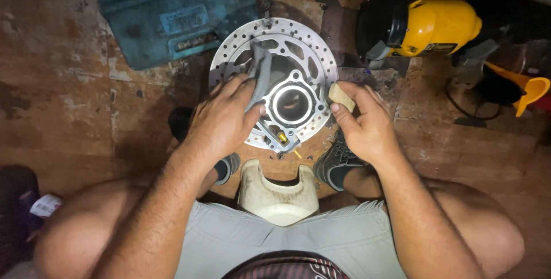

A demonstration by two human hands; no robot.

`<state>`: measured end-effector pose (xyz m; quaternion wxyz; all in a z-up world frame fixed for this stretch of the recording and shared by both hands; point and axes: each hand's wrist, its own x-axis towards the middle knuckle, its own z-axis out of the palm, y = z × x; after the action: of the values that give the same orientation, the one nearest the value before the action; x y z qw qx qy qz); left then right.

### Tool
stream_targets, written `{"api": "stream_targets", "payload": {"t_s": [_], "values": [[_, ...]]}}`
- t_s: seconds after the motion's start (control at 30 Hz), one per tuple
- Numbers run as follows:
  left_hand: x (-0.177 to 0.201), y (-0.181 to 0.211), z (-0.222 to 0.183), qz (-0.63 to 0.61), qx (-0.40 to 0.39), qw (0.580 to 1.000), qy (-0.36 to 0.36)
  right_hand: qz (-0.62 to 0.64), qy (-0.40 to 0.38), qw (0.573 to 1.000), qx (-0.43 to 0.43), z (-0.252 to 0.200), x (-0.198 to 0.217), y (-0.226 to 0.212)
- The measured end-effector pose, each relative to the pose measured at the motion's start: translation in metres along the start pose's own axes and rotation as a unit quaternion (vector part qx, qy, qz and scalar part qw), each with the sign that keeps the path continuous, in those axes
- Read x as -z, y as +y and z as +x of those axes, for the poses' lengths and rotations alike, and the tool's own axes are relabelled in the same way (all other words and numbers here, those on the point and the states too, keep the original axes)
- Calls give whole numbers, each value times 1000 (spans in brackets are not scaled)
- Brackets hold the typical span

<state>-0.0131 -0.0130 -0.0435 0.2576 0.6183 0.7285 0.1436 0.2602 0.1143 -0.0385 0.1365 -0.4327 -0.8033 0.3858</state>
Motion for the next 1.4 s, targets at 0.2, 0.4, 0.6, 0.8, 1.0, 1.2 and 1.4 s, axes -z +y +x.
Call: {"api": "stream_targets", "payload": {"t_s": [0.2, 0.4, 0.6, 0.8, 1.0, 1.2, 1.4], "values": [[11, 1, 0, -16, 0, 1000, 25, -20, -12, 1000, -15, -2, -1, 1], [15, -3, -1, -14, -6, 998, 53, -34, 1, 999, -14, 1, 1, -12], [17, 20, 0, -2, -102, 993, 52, -35, 0, 999, -16, -1, -5, 4], [-25, 42, -9, 55, -171, 983, 49, -55, -47, 997, -14, -12, -14, 35], [-37, 49, -8, 87, -218, 969, 74, -38, -44, 998, -4, -2, -7, 6], [-36, 40, -6, 44, -219, 974, 34, -35, -57, 998, -4, -3, -6, 4], [-30, 28, 0, -133, -144, 979, -50, -6, -40, 998, -41, 1, 8, -13]]}}
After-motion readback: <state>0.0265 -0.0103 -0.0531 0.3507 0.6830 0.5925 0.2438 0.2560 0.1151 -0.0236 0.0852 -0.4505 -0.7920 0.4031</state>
